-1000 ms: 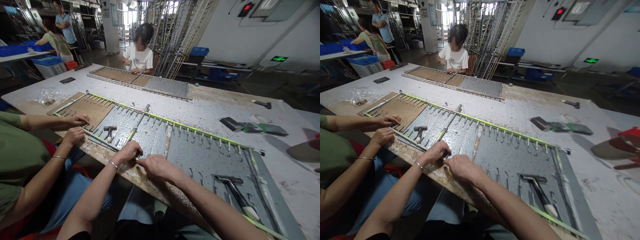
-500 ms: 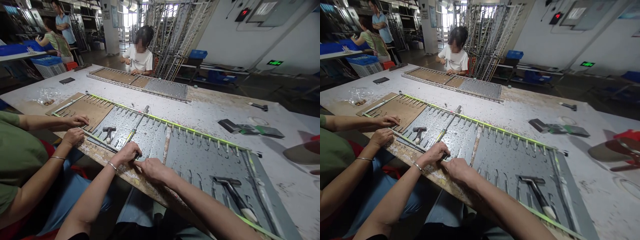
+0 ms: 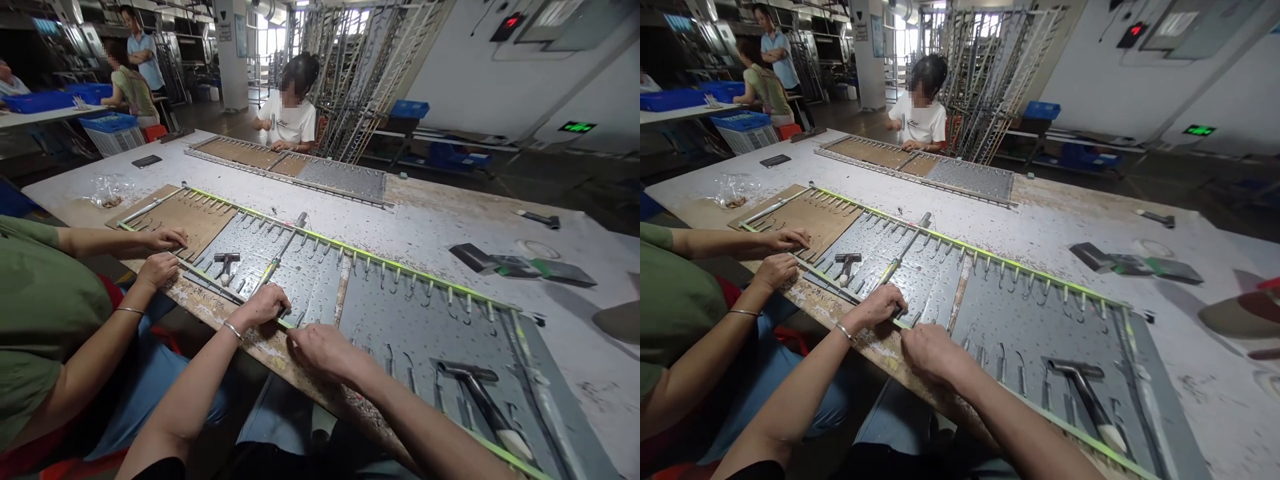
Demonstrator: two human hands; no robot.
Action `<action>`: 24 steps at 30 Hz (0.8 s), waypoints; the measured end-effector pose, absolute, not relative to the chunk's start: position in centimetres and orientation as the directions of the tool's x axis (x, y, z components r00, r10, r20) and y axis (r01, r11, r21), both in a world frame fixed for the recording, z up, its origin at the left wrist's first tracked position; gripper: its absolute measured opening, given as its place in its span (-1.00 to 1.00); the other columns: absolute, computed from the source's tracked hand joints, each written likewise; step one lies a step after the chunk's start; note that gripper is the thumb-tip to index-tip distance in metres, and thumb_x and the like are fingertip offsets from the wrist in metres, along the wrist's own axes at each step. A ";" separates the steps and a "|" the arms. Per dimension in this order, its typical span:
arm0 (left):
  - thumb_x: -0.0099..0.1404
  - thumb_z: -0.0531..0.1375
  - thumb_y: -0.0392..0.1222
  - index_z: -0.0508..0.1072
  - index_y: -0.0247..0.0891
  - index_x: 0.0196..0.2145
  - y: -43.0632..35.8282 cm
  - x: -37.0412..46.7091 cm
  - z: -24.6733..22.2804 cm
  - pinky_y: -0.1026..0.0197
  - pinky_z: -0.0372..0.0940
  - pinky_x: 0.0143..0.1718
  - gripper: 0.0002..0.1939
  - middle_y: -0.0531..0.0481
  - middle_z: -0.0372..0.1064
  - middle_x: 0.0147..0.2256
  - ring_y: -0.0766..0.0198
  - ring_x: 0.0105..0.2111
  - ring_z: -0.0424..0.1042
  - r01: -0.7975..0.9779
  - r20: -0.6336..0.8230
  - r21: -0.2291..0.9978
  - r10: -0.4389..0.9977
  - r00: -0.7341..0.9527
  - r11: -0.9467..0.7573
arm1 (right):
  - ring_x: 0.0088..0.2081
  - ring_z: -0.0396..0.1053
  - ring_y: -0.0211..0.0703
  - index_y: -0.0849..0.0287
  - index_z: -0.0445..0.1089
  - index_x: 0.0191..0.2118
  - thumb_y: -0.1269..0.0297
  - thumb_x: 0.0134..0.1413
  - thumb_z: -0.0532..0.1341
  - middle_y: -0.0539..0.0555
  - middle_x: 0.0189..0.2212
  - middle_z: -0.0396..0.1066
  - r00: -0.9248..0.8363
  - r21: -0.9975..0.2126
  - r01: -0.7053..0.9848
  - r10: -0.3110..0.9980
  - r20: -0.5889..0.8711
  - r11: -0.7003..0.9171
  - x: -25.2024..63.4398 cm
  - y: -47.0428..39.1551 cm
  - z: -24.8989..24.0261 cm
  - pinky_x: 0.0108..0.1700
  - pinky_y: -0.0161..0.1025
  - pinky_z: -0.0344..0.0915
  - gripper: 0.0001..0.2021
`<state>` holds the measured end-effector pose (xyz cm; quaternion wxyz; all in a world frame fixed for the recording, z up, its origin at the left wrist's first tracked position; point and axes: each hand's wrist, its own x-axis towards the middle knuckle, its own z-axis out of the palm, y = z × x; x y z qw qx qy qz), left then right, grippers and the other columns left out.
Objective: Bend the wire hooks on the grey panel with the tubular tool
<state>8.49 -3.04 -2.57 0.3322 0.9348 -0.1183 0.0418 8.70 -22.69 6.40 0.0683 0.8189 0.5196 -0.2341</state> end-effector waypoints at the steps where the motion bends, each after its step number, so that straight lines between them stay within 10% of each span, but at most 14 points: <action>1: 0.07 0.05 -0.58 0.69 -0.25 -0.31 -3.0 8.5 -2.6 0.20 0.35 -0.03 -0.53 -0.04 0.62 -0.31 0.19 -0.21 0.50 -0.244 0.151 0.610 -0.192 0.970 -0.754 | -0.19 0.54 0.18 0.17 0.43 0.12 0.43 0.39 0.15 0.23 -0.24 0.54 0.341 -0.144 0.885 0.827 -0.446 -0.443 8.7 -22.7 6.5 -0.27 -0.17 0.37 -0.73; 24: 0.10 0.07 -0.58 0.68 -0.25 -0.33 -3.1 8.2 -2.3 0.20 0.36 -0.03 -0.56 -0.04 0.61 -0.31 0.20 -0.20 0.51 -0.223 0.154 0.624 -0.162 0.975 -0.748 | -0.25 0.55 0.17 0.15 0.35 0.13 0.33 0.47 0.16 0.16 -0.26 0.54 0.385 -0.158 0.876 0.859 -0.336 -0.455 7.4 -22.6 4.9 -0.33 -0.17 0.38 -0.79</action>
